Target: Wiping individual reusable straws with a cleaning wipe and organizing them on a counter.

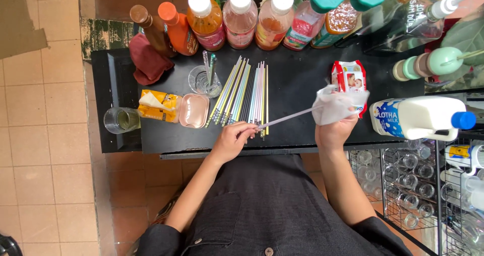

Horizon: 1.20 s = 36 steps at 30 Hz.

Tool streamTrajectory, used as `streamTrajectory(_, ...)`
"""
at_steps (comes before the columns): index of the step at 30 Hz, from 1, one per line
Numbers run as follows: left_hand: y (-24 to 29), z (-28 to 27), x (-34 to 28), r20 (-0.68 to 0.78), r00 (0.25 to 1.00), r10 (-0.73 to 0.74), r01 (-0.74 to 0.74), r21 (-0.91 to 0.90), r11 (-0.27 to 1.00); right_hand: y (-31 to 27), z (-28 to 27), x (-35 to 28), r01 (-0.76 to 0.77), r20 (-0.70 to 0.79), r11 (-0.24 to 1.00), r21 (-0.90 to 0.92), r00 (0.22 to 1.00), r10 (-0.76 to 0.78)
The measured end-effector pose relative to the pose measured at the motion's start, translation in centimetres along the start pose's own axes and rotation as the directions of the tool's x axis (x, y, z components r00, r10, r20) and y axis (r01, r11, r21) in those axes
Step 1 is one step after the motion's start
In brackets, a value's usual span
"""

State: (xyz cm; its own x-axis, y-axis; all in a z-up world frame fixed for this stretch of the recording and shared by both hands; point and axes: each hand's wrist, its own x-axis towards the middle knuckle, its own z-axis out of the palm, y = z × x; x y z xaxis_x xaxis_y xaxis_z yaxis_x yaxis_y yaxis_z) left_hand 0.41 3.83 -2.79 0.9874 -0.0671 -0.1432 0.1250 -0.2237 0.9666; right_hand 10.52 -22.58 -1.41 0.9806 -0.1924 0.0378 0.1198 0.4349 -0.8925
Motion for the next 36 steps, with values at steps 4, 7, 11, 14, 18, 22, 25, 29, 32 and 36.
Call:
streamTrajectory(4, -1.4, 0.0, 0.4, 0.051, 0.999, -0.012, 0.022, -0.198, 0.980, 0.9, -0.2, -0.6, -0.034, -0.048, 0.988, 0.153, 0.998, 0.042)
streamTrajectory(7, -1.3, -0.2, 0.4, 0.098, 0.991, -0.092, 0.115, -0.271, 0.956, 3.2, -1.3, -2.2, -0.054, 0.035, 0.995, 0.084, 0.998, 0.051)
streamTrajectory(11, 0.5, 0.4, 1.0, 0.252, 0.963, -0.099, 0.176, -0.309, 0.935, 4.1, -0.1, -4.3, -0.156, 0.257, 0.959, -0.236, 0.942, 0.217)
streamTrajectory(14, 1.3, 1.3, 1.3, 0.263, 0.957, -0.122, 0.197, -0.280, 0.939, 3.3, 0.9, -5.0, -0.202, 0.401, 0.874, -0.441, 0.828, 0.393)
streamTrajectory(18, 3.0, 1.6, 1.4, 0.050, 0.989, -0.141, 0.131, 0.167, 0.977, 3.6, -1.2, -4.3, -0.094, 0.454, 0.835, -0.542, 0.804, 0.385)
streamTrajectory(22, 2.8, 2.0, 1.4, -0.070, 0.993, -0.093, 0.107, 0.230, 0.967, 1.7, -3.2, -1.8, -0.155, 0.237, 0.877, -0.455, 0.928, 0.288)
streamTrajectory(25, 2.5, 2.7, 1.5, -0.106, 0.988, -0.114, 0.140, 0.281, 0.950, -0.4, -2.5, -0.9, 0.066, 0.122, 0.828, -0.556, 0.993, 0.003)
streamTrajectory(29, 3.0, 3.9, 1.1, -0.148, 0.988, -0.045, 0.084, 0.267, 0.960, -0.5, -1.8, -2.0, 0.096, 0.128, 0.968, -0.233, 0.989, -0.067)
streamTrajectory(32, 4.3, 4.4, 1.4, -0.159, 0.987, 0.030, 0.013, 0.262, 0.965, 2.3, -2.6, -2.9, 0.074, 0.244, 0.957, -0.281, 0.970, -0.004)
streamTrajectory(36, 4.8, 4.7, 1.3, -0.175, 0.967, 0.186, -0.139, 0.250, 0.958, 4.7, -2.7, -4.3, -0.007, 0.430, 0.804, -0.594, 0.842, 0.325)
